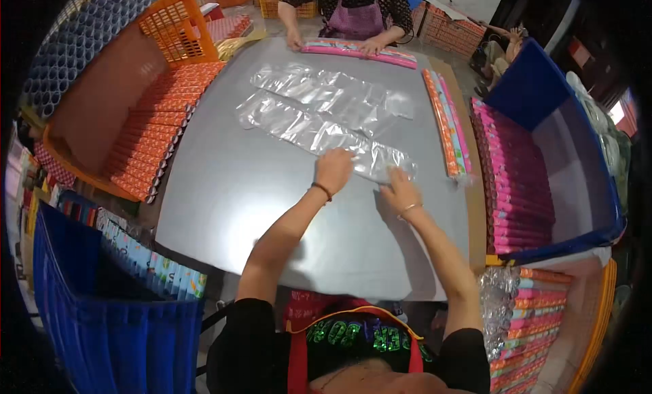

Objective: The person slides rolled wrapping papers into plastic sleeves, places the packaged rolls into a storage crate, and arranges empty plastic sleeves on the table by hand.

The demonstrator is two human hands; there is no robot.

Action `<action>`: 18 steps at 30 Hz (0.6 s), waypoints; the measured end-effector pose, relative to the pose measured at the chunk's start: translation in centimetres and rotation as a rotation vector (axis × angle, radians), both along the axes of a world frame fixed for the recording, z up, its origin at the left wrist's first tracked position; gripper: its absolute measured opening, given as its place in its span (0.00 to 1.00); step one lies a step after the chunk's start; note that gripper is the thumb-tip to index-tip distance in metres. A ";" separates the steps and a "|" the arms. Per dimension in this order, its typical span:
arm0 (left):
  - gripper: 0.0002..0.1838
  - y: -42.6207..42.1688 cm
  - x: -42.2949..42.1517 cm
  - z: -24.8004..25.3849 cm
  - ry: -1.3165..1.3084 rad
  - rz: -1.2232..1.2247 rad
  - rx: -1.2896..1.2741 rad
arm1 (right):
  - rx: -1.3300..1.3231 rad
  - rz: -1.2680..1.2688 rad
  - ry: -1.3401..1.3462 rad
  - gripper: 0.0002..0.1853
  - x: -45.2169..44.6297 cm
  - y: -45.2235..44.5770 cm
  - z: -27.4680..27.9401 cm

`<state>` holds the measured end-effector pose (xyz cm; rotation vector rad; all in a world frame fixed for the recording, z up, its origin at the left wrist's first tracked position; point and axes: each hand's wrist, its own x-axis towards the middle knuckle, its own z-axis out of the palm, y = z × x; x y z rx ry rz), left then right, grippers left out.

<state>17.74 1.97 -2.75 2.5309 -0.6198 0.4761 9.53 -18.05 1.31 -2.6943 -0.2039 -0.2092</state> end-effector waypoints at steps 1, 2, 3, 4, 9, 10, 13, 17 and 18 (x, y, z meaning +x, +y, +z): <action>0.08 -0.6 0.5 0.5 0.000 -0.004 -0.001 | -0.083 -0.032 0.132 0.27 0.0 0.8 -0.4; 0.09 -1.2 0.6 0.8 0.034 -0.011 0.050 | -0.165 -0.070 0.270 0.26 -0.3 1.2 -0.9; 0.10 -1.8 0.7 1.1 0.071 -0.022 0.099 | -0.228 -0.077 0.251 0.24 -0.6 1.4 -1.3; 0.10 -2.2 1.0 1.1 0.085 -0.036 0.098 | -0.228 -0.089 0.267 0.24 -0.9 0.9 -1.5; 0.10 -3.3 3.5 1.2 0.379 0.015 0.187 | -0.074 -0.013 0.104 0.20 -1.4 -1.2 -1.4; 0.10 -3.2 3.9 1.2 0.350 0.033 0.150 | -0.017 -0.001 0.098 0.19 -0.9 -1.6 -1.4; 0.09 -1.8 5.0 2.1 0.084 0.053 -0.023 | 0.231 -0.001 0.113 0.21 0.9 -3.5 -2.7; 0.05 -0.7 2.1 5.6 -0.222 -0.163 -0.187 | 0.864 -0.125 0.296 0.25 1.8 -4.1 -0.8; 0.04 -0.8 0.2 6.3 -0.281 -0.281 -0.080 | 1.232 -0.190 0.598 0.26 1.2 -3.9 0.4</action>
